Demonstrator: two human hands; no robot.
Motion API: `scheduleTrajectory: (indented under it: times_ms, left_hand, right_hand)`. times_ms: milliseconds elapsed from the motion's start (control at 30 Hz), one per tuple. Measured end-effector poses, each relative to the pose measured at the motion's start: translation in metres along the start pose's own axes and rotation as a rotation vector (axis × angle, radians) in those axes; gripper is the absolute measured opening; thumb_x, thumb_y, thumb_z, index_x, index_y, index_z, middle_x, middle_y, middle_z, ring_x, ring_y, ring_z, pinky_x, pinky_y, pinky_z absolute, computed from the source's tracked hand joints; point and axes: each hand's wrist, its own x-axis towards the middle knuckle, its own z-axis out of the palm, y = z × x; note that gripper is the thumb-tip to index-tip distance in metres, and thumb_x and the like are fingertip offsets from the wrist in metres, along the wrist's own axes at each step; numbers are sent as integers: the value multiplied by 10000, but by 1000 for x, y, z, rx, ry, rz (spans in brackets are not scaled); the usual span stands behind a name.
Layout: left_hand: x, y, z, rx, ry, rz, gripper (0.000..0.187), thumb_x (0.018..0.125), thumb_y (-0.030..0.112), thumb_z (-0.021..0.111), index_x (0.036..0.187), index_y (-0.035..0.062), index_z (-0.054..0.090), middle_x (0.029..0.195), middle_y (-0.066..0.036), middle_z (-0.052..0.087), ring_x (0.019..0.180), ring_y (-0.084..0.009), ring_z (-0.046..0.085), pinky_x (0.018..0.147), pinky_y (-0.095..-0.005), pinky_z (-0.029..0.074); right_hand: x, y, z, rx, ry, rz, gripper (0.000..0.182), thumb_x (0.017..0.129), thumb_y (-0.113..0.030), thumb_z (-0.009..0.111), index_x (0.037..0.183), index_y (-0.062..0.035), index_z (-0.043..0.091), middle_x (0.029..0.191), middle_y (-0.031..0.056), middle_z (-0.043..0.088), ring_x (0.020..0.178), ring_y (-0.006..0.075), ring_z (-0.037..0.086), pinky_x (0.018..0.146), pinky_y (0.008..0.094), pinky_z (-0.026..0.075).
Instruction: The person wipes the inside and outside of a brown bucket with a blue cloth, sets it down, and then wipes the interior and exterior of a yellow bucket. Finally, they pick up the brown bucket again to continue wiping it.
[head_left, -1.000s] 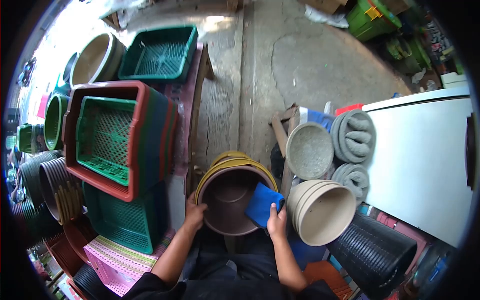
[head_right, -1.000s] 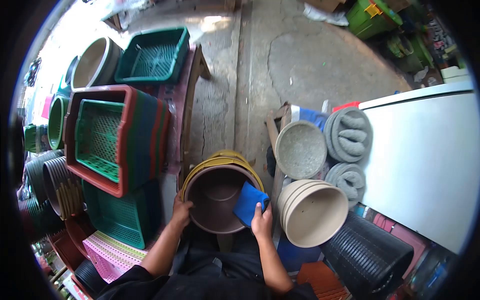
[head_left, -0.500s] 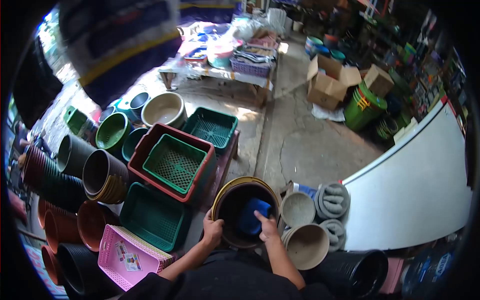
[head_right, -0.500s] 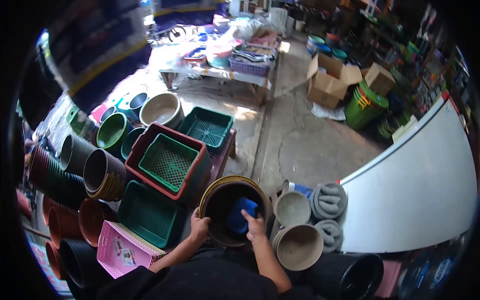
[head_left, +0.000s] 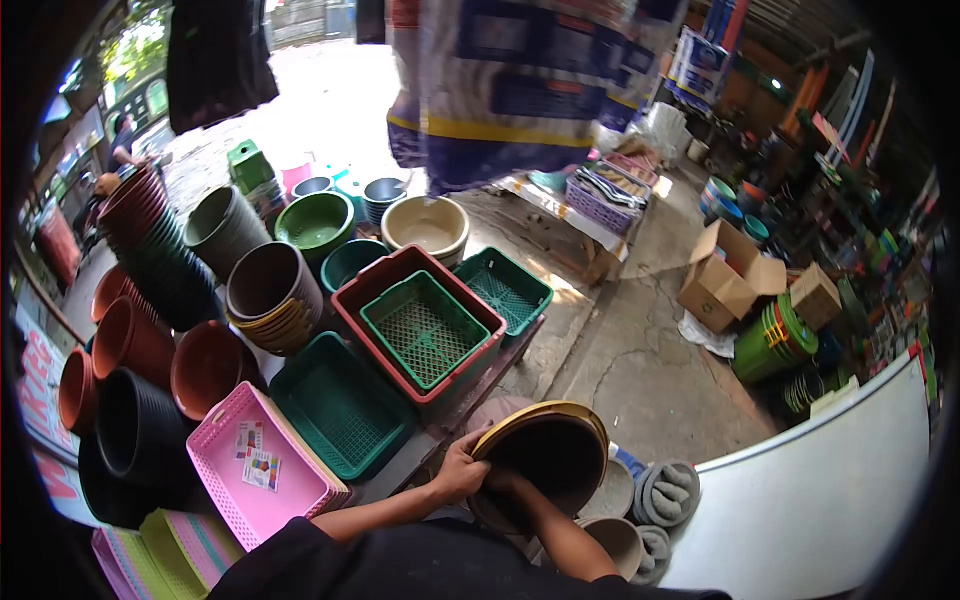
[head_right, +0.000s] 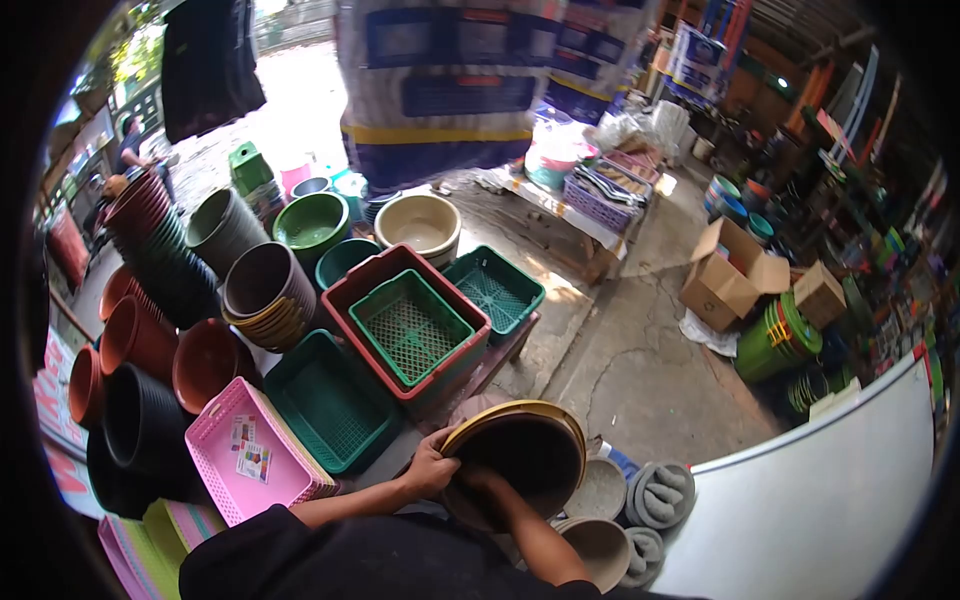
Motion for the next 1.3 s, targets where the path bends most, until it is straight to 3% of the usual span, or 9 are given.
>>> scheduleTrajectory:
  times_ms: [100, 267, 367, 433, 633, 767, 1000, 1100, 1300]
  left_hand:
    - [-6, 9, -1, 0, 99, 76, 568, 681, -147, 458, 1227, -19, 551, 1144, -49, 615, 1084, -123, 558, 940, -240, 414]
    - [-15, -5, 2, -84, 151, -128, 616, 702, -129, 456, 1309, -37, 495, 1370, -114, 500, 1263, -133, 447, 1025, -228, 332]
    - [-15, 1, 9, -127, 137, -37, 662, 704, -136, 471, 1359, -38, 449, 1480, -129, 383, 1298, -135, 413, 1042, -223, 306]
    - [-12, 6, 12, -142, 141, 55, 628, 702, -147, 490, 1314, -5, 499, 1215, -36, 597, 1138, -111, 534, 974, -223, 378]
    - [-3, 11, -6, -170, 163, 173, 611, 689, -143, 503, 1283, 0, 526, 1185, -33, 610, 1119, -121, 548, 973, -238, 389]
    - [-8, 19, -35, -156, 217, 30, 539, 665, -132, 482, 1180, -9, 581, 1064, -34, 636, 1004, -128, 585, 909, -252, 437]
    - [-16, 14, -18, -200, 182, 24, 526, 672, -129, 482, 1175, -13, 579, 1068, -36, 636, 1012, -127, 583, 919, -244, 423]
    - [-9, 12, -29, -164, 170, 53, 520, 678, -123, 482, 1178, -17, 579, 1073, -35, 636, 1020, -126, 580, 925, -240, 413]
    - [-7, 19, -45, -60, 229, 28, 541, 671, -116, 478, 1195, -20, 576, 1082, -25, 630, 1033, -104, 562, 931, -223, 390]
  right_hand:
    - [-17, -1, -26, -911, -428, 197, 379, 895, -249, 491, 1199, -72, 634, 1233, 176, 606, 1171, 332, 569, 935, 433, 471]
    - [-41, -50, -66, -1100, -320, 474, 419, 898, -274, 496, 1259, -82, 591, 1260, 150, 597, 1169, 285, 580, 978, 459, 449]
    - [-16, -45, -71, -1045, -197, 347, 425, 900, -275, 496, 1269, -82, 582, 1268, 152, 591, 1174, 291, 576, 982, 465, 446]
    - [7, -52, -63, -867, -101, 182, 430, 900, -275, 496, 1276, -82, 576, 1274, 153, 586, 1177, 295, 574, 985, 468, 444]
    - [34, -48, -35, -633, -178, -153, 443, 903, -277, 495, 1296, -83, 557, 1290, 158, 574, 1186, 307, 566, 993, 479, 438]
    - [-18, -110, -67, -1145, -485, 295, 450, 896, -262, 498, 1303, -75, 545, 1309, 184, 550, 1198, 315, 552, 1000, 472, 434]
    - [-9, -81, -53, -623, -119, 164, 372, 868, -224, 556, 1199, -61, 601, 1203, 203, 609, 1148, 351, 566, 986, 418, 439]
    - [-8, -116, -53, -805, -336, 3, 370, 880, -277, 516, 1162, -65, 626, 1189, 202, 615, 1115, 329, 594, 947, 418, 471]
    - [-31, -176, -89, -822, -411, 201, 426, 840, -324, 579, 1172, -62, 624, 1151, 241, 623, 1056, 332, 622, 940, 399, 470]
